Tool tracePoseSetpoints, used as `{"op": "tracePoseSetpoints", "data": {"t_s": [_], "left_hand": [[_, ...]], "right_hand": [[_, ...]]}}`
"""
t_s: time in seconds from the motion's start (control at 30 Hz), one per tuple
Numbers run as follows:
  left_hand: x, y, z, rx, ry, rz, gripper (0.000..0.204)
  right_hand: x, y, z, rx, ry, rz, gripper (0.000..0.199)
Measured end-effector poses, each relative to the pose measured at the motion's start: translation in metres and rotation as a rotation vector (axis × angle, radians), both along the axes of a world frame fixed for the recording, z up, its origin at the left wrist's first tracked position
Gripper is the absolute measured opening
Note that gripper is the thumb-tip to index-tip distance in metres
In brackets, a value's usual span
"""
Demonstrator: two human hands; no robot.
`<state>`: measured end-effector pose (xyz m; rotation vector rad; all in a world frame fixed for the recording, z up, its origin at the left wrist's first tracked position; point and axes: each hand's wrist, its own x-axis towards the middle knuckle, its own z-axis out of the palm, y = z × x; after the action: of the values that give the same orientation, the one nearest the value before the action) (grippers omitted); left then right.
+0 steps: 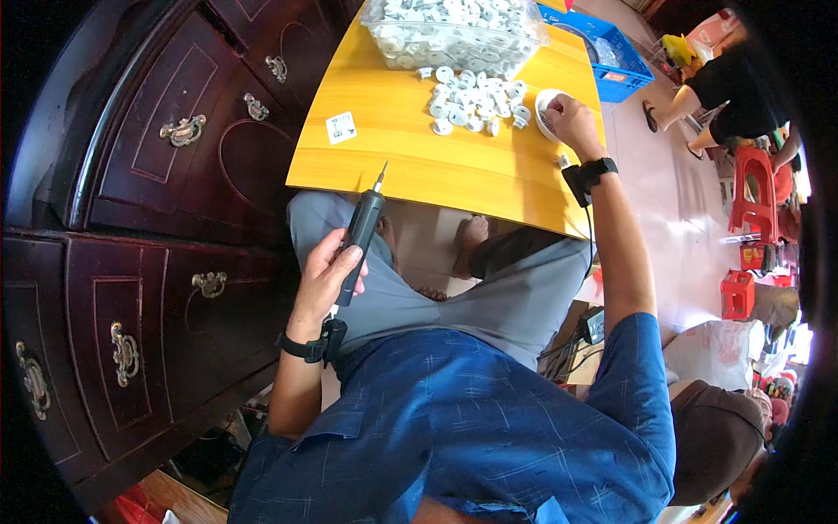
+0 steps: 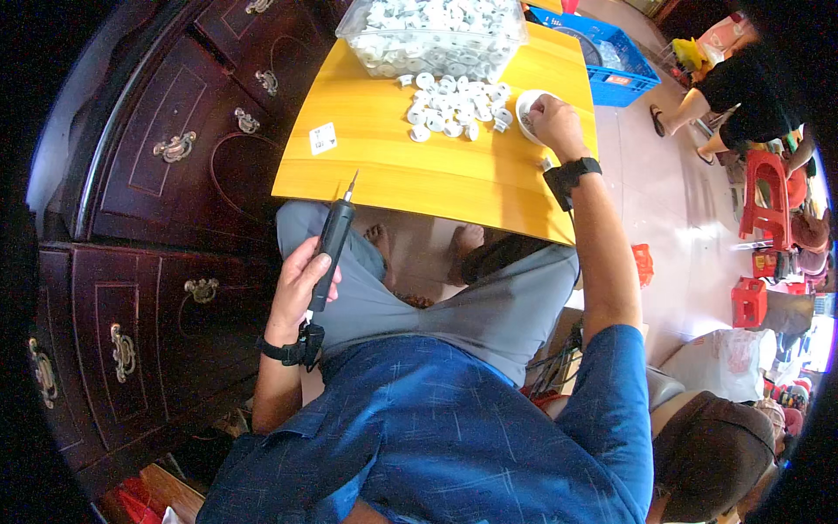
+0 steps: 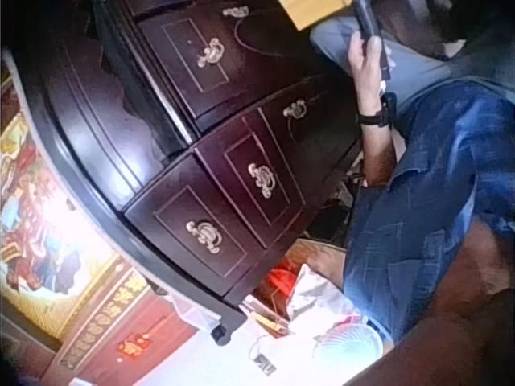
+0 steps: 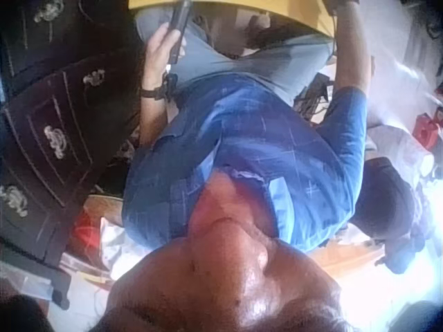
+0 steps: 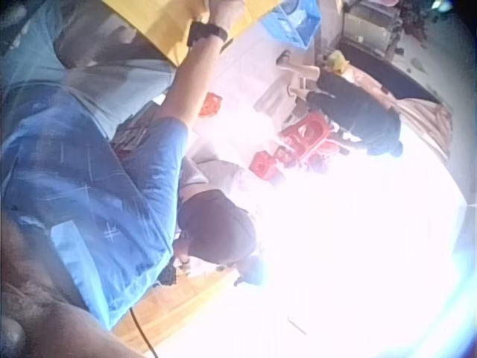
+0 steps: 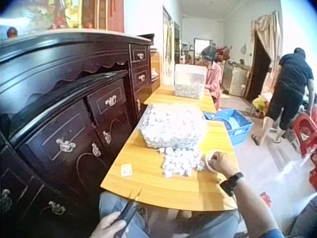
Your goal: Assembling small white plastic components using an electric screwdriver.
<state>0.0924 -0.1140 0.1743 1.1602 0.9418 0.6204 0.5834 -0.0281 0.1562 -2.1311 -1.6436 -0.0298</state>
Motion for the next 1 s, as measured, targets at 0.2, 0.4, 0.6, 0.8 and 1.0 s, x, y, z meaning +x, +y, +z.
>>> {"op": "tracePoseSetpoints", "data": {"t_s": [0.2,0.4,0.6,0.8,1.0], "left_hand": [[-0.001,0.001,0.000,-0.006,0.017,0.011,0.035],[0.001,0.003,0.002,0.019,0.015,-0.041,0.036],[0.009,0.002,0.009,0.041,-0.051,-0.178,0.045],[0.023,-0.004,0.011,0.053,-0.098,-0.261,0.047],[0.023,-0.008,0.004,0.035,-0.064,-0.288,0.049]], "right_hand": [[-0.013,-0.007,0.023,0.130,0.123,-0.054,0.014],[-0.041,-0.038,0.044,0.390,0.987,0.085,0.010],[-0.117,-0.070,0.037,0.202,1.327,0.246,0.009],[-0.170,-0.090,0.023,0.042,1.647,0.322,0.008],[-0.192,-0.100,0.016,0.041,1.797,0.363,0.007]]}}
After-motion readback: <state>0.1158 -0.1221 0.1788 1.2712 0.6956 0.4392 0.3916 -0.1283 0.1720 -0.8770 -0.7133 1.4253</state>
